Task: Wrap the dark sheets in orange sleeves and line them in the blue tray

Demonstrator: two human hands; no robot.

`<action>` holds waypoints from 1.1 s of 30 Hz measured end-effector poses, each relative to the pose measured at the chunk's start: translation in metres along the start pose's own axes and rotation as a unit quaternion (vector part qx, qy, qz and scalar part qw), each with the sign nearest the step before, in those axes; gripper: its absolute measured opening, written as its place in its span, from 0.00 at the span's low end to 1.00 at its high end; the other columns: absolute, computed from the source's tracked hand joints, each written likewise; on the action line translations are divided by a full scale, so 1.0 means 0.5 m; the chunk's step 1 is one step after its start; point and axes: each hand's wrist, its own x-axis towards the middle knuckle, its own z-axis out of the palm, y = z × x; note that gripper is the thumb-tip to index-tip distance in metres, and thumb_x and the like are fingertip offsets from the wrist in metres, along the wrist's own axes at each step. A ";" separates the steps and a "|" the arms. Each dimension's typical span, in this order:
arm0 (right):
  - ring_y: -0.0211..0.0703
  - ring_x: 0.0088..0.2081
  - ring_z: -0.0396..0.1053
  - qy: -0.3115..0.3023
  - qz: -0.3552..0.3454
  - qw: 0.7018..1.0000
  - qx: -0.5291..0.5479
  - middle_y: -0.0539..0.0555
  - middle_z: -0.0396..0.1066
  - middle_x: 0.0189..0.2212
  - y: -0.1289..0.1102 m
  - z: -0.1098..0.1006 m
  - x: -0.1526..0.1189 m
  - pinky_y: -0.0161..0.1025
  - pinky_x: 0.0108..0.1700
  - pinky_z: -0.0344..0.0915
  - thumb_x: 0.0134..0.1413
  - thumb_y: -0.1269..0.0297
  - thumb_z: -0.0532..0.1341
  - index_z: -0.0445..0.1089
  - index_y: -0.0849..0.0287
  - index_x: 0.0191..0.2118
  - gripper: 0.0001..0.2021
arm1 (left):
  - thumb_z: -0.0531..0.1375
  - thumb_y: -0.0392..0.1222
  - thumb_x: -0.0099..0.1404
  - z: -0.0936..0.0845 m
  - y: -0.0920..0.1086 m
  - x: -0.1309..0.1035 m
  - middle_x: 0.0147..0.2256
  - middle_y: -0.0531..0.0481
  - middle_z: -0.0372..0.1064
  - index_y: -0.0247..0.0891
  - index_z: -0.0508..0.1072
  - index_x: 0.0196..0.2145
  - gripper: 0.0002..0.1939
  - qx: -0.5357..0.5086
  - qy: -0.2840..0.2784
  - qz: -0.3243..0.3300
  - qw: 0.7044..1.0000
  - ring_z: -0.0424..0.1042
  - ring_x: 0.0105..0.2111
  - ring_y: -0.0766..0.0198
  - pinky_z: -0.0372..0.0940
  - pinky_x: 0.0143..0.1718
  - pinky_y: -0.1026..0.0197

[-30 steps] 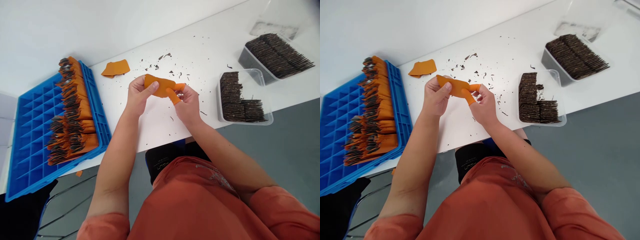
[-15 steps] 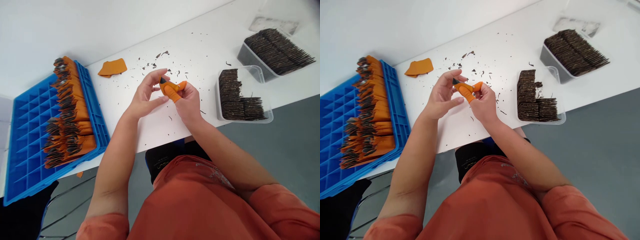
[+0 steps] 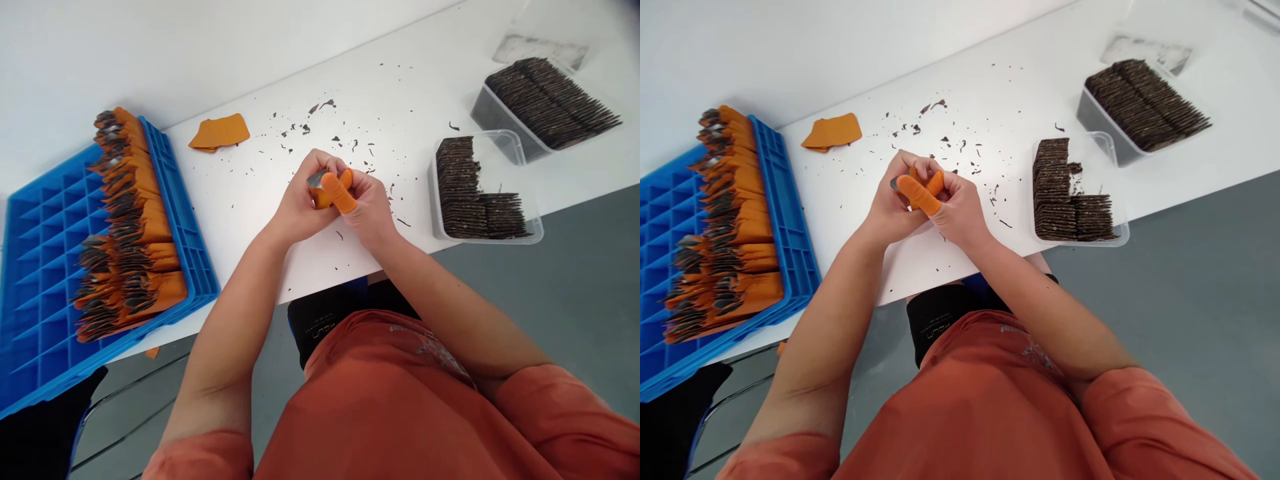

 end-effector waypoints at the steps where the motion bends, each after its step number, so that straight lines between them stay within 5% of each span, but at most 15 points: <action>1: 0.37 0.31 0.61 0.000 0.004 1.000 0.001 0.47 0.64 0.26 0.001 -0.001 0.001 0.40 0.33 0.65 0.41 0.23 0.75 0.64 0.53 0.27 0.37 | 0.82 0.43 0.53 0.000 0.000 0.000 0.45 0.49 0.75 0.45 0.70 0.39 0.26 0.007 0.007 0.003 1.000 0.78 0.44 0.57 0.78 0.40 0.54; 8: 0.37 0.33 0.63 0.047 -0.020 0.998 -0.033 0.47 0.61 0.28 0.012 -0.009 0.003 0.40 0.35 0.69 0.50 0.28 0.75 0.71 0.52 0.33 0.31 | 0.81 0.47 0.57 -0.006 -0.021 0.005 0.48 0.46 0.70 0.46 0.69 0.41 0.26 0.072 0.102 0.032 0.992 0.76 0.55 0.49 0.78 0.48 0.50; 14: 0.37 0.35 0.69 0.072 -0.126 0.987 -0.075 0.46 0.67 0.33 0.039 -0.011 0.002 0.41 0.38 0.76 0.59 0.32 0.71 0.74 0.47 0.51 0.27 | 0.79 0.60 0.62 -0.033 -0.058 0.005 0.52 0.46 0.66 0.49 0.66 0.52 0.32 0.177 0.033 0.125 0.976 0.76 0.53 0.50 0.78 0.53 0.42; 19: 0.42 0.42 0.77 0.076 -0.159 0.982 -0.074 0.48 0.73 0.35 0.045 -0.025 0.012 0.47 0.49 0.79 0.72 0.31 0.58 0.72 0.45 0.56 0.25 | 0.80 0.59 0.61 -0.064 -0.076 0.011 0.53 0.47 0.67 0.55 0.65 0.56 0.35 0.246 0.021 0.172 0.954 0.73 0.59 0.46 0.75 0.59 0.37; 23: 0.45 0.42 0.79 0.099 -0.154 0.981 -0.055 0.50 0.78 0.35 0.029 -0.019 0.005 0.53 0.56 0.78 0.72 0.29 0.56 0.73 0.46 0.55 0.27 | 0.80 0.58 0.61 -0.079 -0.082 0.018 0.53 0.47 0.69 0.54 0.66 0.55 0.34 0.270 0.037 0.165 0.948 0.73 0.60 0.46 0.73 0.61 0.36; 26: 0.46 0.44 0.79 0.103 -0.167 0.978 -0.077 0.54 0.82 0.45 0.021 -0.009 -0.005 0.53 0.57 0.78 0.71 0.28 0.55 0.74 0.46 0.49 0.27 | 0.79 0.60 0.62 -0.083 -0.082 0.019 0.52 0.47 0.71 0.53 0.67 0.53 0.32 0.273 0.047 0.160 0.948 0.75 0.58 0.47 0.75 0.60 0.37; 29: 0.47 0.53 0.79 0.107 -0.196 0.969 -0.102 0.56 0.80 0.57 0.019 -0.005 -0.012 0.52 0.58 0.77 0.74 0.31 0.52 0.73 0.49 0.40 0.28 | 0.78 0.62 0.61 -0.084 -0.081 0.020 0.51 0.47 0.71 0.53 0.66 0.52 0.32 0.268 0.054 0.164 0.948 0.76 0.57 0.47 0.75 0.59 0.38; 33: 0.50 0.63 0.75 0.103 -0.222 0.960 -0.135 0.57 0.79 0.58 0.015 -0.007 -0.015 0.53 0.63 0.74 0.77 0.34 0.51 0.73 0.49 0.35 0.28 | 0.78 0.64 0.60 -0.085 -0.082 0.022 0.50 0.47 0.71 0.53 0.67 0.51 0.33 0.268 0.056 0.167 0.947 0.76 0.56 0.47 0.76 0.59 0.37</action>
